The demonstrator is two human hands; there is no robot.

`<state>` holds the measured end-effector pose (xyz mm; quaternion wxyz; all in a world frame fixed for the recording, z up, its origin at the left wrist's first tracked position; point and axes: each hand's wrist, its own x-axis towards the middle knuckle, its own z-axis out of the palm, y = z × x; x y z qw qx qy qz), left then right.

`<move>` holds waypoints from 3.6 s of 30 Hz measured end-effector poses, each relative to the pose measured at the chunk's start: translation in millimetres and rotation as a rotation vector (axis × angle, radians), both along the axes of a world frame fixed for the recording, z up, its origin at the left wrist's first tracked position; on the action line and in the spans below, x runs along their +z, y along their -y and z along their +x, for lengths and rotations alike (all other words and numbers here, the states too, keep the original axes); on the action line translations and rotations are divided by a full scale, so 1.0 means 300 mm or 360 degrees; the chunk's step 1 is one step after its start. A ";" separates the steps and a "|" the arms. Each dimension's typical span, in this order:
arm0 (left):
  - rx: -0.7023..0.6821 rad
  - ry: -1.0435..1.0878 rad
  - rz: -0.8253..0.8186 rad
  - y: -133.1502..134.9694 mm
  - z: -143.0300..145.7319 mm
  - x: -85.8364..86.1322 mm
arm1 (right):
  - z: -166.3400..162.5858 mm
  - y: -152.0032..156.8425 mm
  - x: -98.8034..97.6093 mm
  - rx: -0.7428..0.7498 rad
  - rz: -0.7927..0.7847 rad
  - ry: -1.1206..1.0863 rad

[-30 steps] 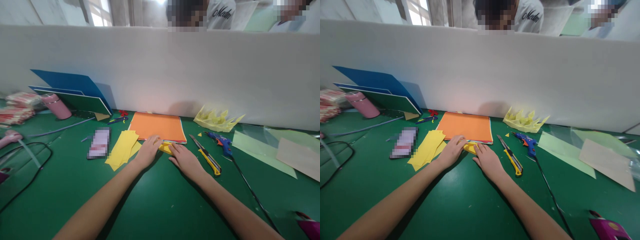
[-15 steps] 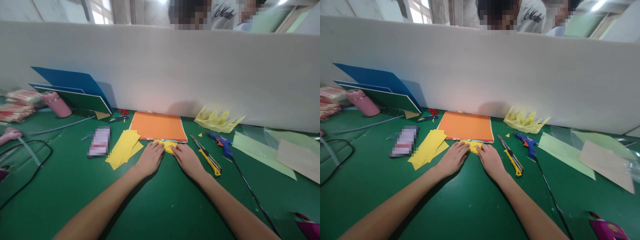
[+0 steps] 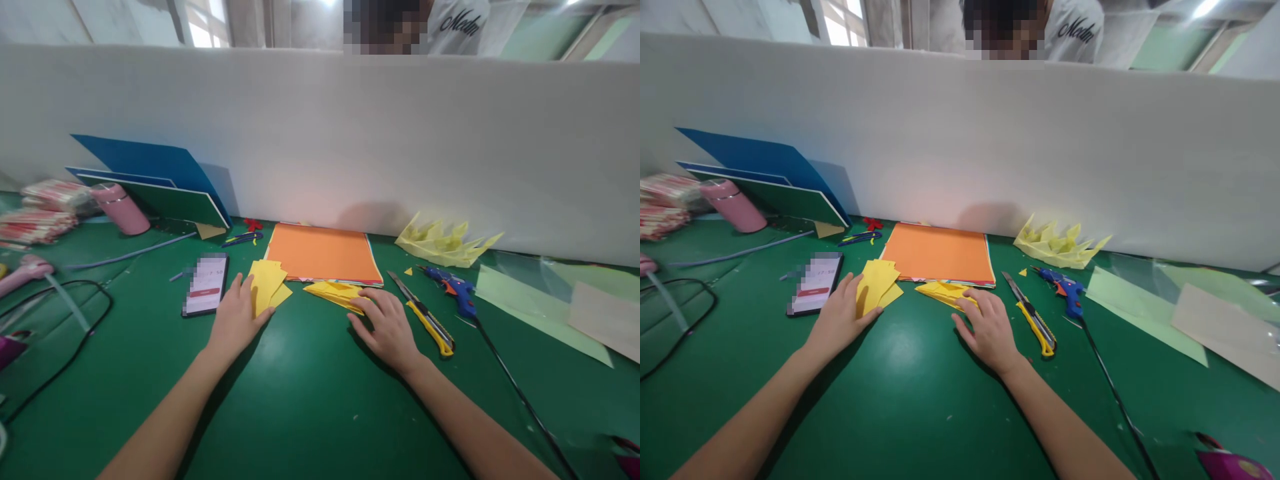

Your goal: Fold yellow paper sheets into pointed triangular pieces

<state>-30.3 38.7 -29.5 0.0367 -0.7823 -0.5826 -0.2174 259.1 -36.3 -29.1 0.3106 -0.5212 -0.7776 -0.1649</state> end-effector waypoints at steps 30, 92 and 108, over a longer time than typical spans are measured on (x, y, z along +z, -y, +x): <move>0.0210 0.0646 -0.0278 0.005 -0.010 0.113 | -0.178 0.075 0.020 0.0845 -0.0598 -0.0190; -0.0147 0.2352 -0.1400 0.177 0.207 0.098 | -0.188 0.067 -0.014 0.0598 -0.0661 -0.1237; 0.0181 0.1202 -0.0600 0.046 0.060 0.086 | -0.187 0.073 -0.004 0.0666 -0.0870 -0.0921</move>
